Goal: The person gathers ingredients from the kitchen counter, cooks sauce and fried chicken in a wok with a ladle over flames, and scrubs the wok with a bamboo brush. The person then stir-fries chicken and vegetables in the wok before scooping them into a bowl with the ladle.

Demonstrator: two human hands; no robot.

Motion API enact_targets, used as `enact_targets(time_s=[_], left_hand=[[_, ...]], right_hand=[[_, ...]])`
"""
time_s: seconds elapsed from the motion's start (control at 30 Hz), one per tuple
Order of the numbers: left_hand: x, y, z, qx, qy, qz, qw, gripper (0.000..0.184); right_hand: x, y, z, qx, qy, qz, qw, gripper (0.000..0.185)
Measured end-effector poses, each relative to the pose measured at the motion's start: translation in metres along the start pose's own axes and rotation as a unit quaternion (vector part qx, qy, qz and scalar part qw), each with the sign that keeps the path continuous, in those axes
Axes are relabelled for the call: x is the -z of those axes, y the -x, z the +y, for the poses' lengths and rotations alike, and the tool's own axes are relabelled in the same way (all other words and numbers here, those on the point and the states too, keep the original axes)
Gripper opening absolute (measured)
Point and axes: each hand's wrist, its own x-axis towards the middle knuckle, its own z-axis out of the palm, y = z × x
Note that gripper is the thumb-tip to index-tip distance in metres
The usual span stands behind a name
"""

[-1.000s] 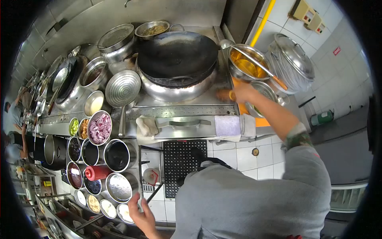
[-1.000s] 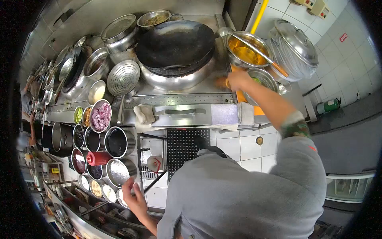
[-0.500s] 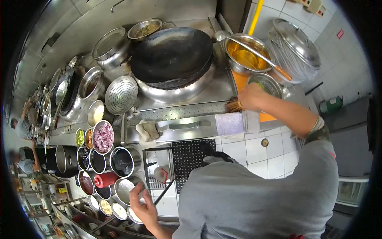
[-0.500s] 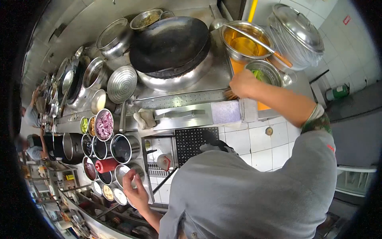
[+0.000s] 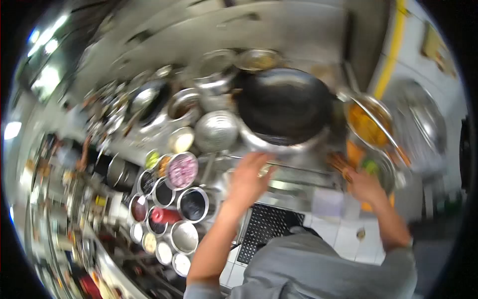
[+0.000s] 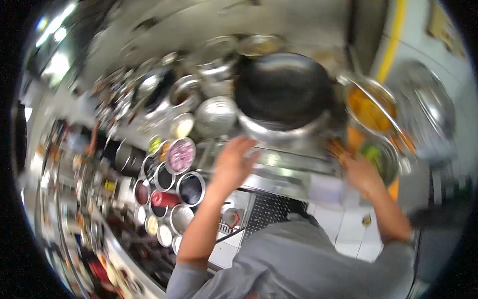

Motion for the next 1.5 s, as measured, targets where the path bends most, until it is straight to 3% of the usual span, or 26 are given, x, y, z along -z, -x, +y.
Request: enact_targets(time_s=[0.1, 0.13, 0.17, 0.23, 0.4, 0.43, 0.53, 0.63, 0.67, 0.73, 0.83, 0.9, 0.97, 1.03, 1.2, 1.33, 1.43, 1.5], left_hand=[[-0.070, -0.050, -0.026, -0.069, 0.001, 0.077, 0.995, 0.033], [-0.084, -0.061, -0.020, -0.023, -0.033, 0.053, 0.998, 0.032], [-0.104, -0.065, -0.022, 0.015, -0.102, 0.028, 0.994, 0.031], [-0.135, -0.063, -0.030, 0.062, -0.160, -0.021, 0.985, 0.032], [-0.148, -0.060, -0.021, 0.093, -0.149, -0.010, 0.984, 0.021], [-0.147, -0.062, -0.019, 0.094, -0.132, 0.005, 0.987, 0.019], [-0.135, -0.071, -0.014, 0.139, -0.086, -0.128, 0.978, 0.028], [-0.117, -0.022, -0.007, 0.060, -0.044, 0.095, 0.993, 0.047], [-0.094, -0.001, -0.001, 0.094, -0.008, 0.056, 0.994, 0.056], [-0.074, 0.056, 0.000, 0.166, 0.126, 0.156, 0.966, 0.053], [-0.040, 0.166, 0.001, 0.327, 0.332, 0.262, 0.845, 0.045], [-0.028, 0.251, 0.007, 0.425, 0.546, 0.342, 0.635, 0.039], [-0.012, 0.340, 0.034, 0.472, 0.569, 0.433, 0.516, 0.035], [0.005, 0.421, 0.074, 0.472, 0.570, 0.540, 0.400, 0.033], [-0.032, 0.585, 0.176, 0.429, 0.426, 0.755, 0.253, 0.027], [-0.052, 0.638, 0.248, 0.423, 0.304, 0.844, 0.129, 0.025], [-0.059, 0.656, 0.285, 0.419, 0.197, 0.882, 0.088, 0.029], [-0.075, 0.659, 0.301, 0.382, 0.132, 0.914, 0.021, 0.030]], right_hand=[[-0.076, -0.050, -0.002, -0.052, -0.098, 0.009, 0.994, 0.068], [-0.119, -0.078, 0.009, -0.046, -0.097, 0.041, 0.993, 0.070], [-0.125, -0.087, 0.004, -0.043, -0.042, -0.001, 0.998, 0.072], [-0.072, -0.052, -0.039, -0.037, -0.084, -0.073, 0.993, 0.073], [-0.068, -0.046, -0.031, 0.205, -0.109, 0.046, 0.972, 0.071], [-0.059, -0.045, -0.040, 0.245, -0.101, 0.006, 0.964, 0.070], [-0.033, -0.034, -0.097, 0.374, -0.084, -0.074, 0.920, 0.063], [-0.060, -0.043, -0.143, 0.479, -0.006, -0.102, 0.872, 0.052], [-0.069, -0.039, -0.156, 0.513, -0.015, -0.096, 0.853, 0.049], [-0.087, -0.027, -0.183, 0.587, -0.036, -0.093, 0.804, 0.042], [-0.103, 0.002, -0.233, 0.612, -0.001, -0.219, 0.760, 0.042], [-0.121, 0.025, -0.261, 0.664, 0.047, -0.216, 0.714, 0.046], [-0.141, 0.056, -0.291, 0.708, 0.080, -0.202, 0.672, 0.051], [-0.159, 0.099, -0.334, 0.705, 0.107, -0.253, 0.654, 0.052], [-0.231, 0.223, -0.424, 0.767, 0.045, -0.324, 0.552, 0.037], [-0.302, 0.307, -0.484, 0.780, 0.017, -0.403, 0.479, 0.026], [-0.354, 0.370, -0.541, 0.718, 0.012, -0.516, 0.467, 0.022], [-0.394, 0.413, -0.589, 0.665, -0.004, -0.601, 0.443, 0.020]])
